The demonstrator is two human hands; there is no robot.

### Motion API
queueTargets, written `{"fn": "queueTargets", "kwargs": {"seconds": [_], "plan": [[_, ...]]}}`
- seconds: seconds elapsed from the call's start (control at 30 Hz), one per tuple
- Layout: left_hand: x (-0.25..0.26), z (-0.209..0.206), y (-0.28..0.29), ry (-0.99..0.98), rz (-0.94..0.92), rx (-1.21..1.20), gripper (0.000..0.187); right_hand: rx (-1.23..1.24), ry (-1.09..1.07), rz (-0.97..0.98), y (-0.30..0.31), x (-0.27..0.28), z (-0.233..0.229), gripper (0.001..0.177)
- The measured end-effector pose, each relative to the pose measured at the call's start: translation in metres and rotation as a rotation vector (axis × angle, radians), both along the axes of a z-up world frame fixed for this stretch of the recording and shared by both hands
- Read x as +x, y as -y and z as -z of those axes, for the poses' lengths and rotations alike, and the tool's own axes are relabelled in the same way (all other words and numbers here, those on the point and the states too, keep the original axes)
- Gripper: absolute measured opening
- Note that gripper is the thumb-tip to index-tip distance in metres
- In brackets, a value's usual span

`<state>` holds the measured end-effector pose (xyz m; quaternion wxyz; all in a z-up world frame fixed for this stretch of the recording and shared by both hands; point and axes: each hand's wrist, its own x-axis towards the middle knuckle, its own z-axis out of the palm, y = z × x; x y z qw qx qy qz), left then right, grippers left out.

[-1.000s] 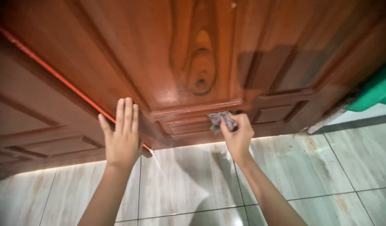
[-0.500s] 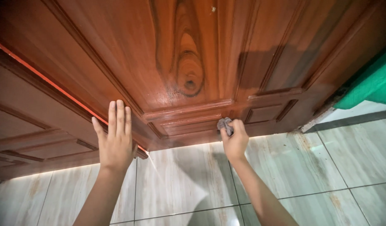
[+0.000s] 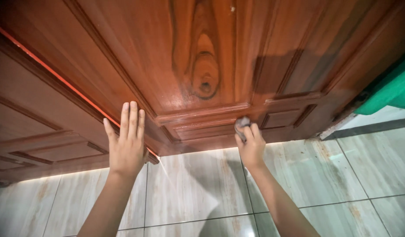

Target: Cleaning the exterior of a wooden wardrobe with a cloth.

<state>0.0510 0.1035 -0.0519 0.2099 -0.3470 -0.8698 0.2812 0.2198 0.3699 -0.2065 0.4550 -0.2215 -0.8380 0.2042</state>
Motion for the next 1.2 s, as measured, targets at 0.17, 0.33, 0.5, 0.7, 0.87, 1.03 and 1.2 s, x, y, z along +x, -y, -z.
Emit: {"fn": "queueTargets", "kwargs": {"seconds": [0.17,0.33,0.5,0.7,0.87,1.03,1.2], "plan": [[-0.002,0.0,0.002,-0.03,0.031,0.038,0.103,-0.156,0.029,-0.017,-0.001,-0.001,0.035,0.028],[-0.004,0.002,0.007,-0.001,0.063,0.097,0.094,-0.227,0.055,0.031,0.004,-0.003,0.048,0.028],[-0.017,0.003,0.019,-0.176,0.1,-0.069,0.088,-0.234,0.328,-0.132,0.029,-0.002,0.07,0.033],[-0.023,-0.006,0.025,-0.201,0.127,-0.189,0.092,-0.375,0.034,-0.376,0.112,-0.033,-0.022,0.032],[-0.022,-0.012,0.026,-0.185,0.124,-0.202,0.094,-0.411,-0.208,-0.237,0.152,-0.088,-0.043,0.031],[-0.022,-0.019,0.029,-0.01,0.113,-0.252,0.115,-0.367,-0.216,-0.227,0.173,-0.117,-0.03,0.033],[-0.019,-0.032,0.028,0.013,0.141,-0.249,0.149,-0.246,-0.172,-0.262,0.171,-0.127,-0.013,0.032]]}}
